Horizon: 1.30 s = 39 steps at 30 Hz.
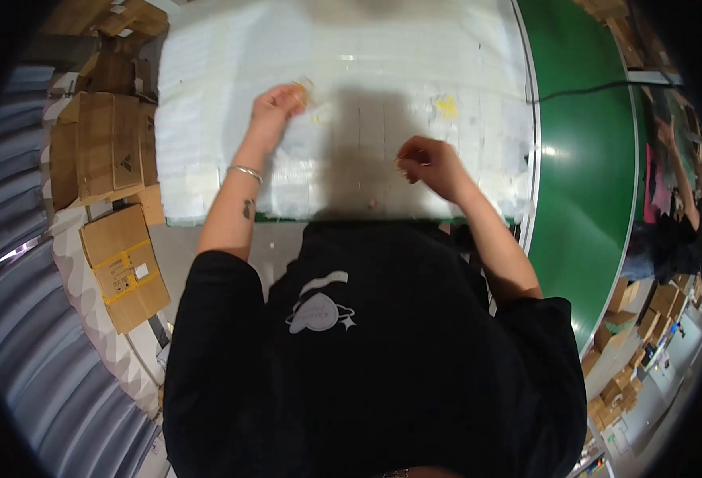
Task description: Organizing and packing electronic components like circuit boards and toner cartridges in a factory setting.
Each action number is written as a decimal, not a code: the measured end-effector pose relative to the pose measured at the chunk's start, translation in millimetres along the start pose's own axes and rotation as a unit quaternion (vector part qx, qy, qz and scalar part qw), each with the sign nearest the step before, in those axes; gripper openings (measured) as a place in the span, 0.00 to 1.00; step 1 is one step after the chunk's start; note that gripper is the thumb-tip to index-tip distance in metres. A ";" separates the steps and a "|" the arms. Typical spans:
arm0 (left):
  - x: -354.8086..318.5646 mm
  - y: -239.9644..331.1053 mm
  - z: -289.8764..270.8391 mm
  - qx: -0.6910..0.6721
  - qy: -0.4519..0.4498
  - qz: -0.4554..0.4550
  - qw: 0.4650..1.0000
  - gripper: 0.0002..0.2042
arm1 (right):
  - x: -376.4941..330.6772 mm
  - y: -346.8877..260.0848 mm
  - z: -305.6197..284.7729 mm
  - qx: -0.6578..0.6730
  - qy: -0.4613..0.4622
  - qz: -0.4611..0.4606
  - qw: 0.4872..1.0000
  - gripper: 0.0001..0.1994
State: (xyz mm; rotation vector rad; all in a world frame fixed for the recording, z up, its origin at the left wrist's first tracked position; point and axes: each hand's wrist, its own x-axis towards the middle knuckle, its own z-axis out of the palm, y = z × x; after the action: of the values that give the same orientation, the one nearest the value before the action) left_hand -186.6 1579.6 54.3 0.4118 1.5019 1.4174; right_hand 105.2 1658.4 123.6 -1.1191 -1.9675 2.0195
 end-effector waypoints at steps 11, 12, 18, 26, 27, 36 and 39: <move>-42.5 3.0 -29.0 -0.489 -0.184 -0.148 0.840 0.05 | -19.0 39.6 91.0 -0.215 0.108 -0.092 0.966 0.04; -45.3 2.4 -30.1 -0.488 -0.189 -0.143 0.840 0.05 | -16.4 34.0 92.0 -0.229 0.081 -0.087 0.966 0.03; -51.0 6.5 -38.8 -0.405 -0.231 -0.099 0.879 0.06 | 77.0 -10.9 98.2 -0.214 0.209 -0.201 0.933 0.03; -64.1 13.9 -39.2 -0.338 -0.208 -0.113 0.911 0.09 | 124.3 0.1 92.6 -0.349 0.147 -0.119 0.918 0.04; -63.0 12.1 -41.3 -0.338 -0.209 -0.112 0.911 0.09 | 121.3 -11.9 91.4 -0.297 0.125 -0.100 0.941 0.04; -69.3 24.3 8.0 -0.382 -0.072 -0.226 0.893 0.10 | 63.8 -93.7 133.4 -0.299 0.097 -0.271 0.910 0.03; -65.2 39.9 13.3 -0.388 -0.042 -0.203 0.898 0.11 | 58.6 -110.7 119.7 -0.260 0.079 -0.254 0.928 0.07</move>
State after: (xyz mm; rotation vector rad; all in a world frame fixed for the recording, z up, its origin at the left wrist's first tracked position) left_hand -161.0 1545.9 119.3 -0.3199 0.7786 1.4919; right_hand -49.1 1609.5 185.5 -0.6899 -2.4474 1.1504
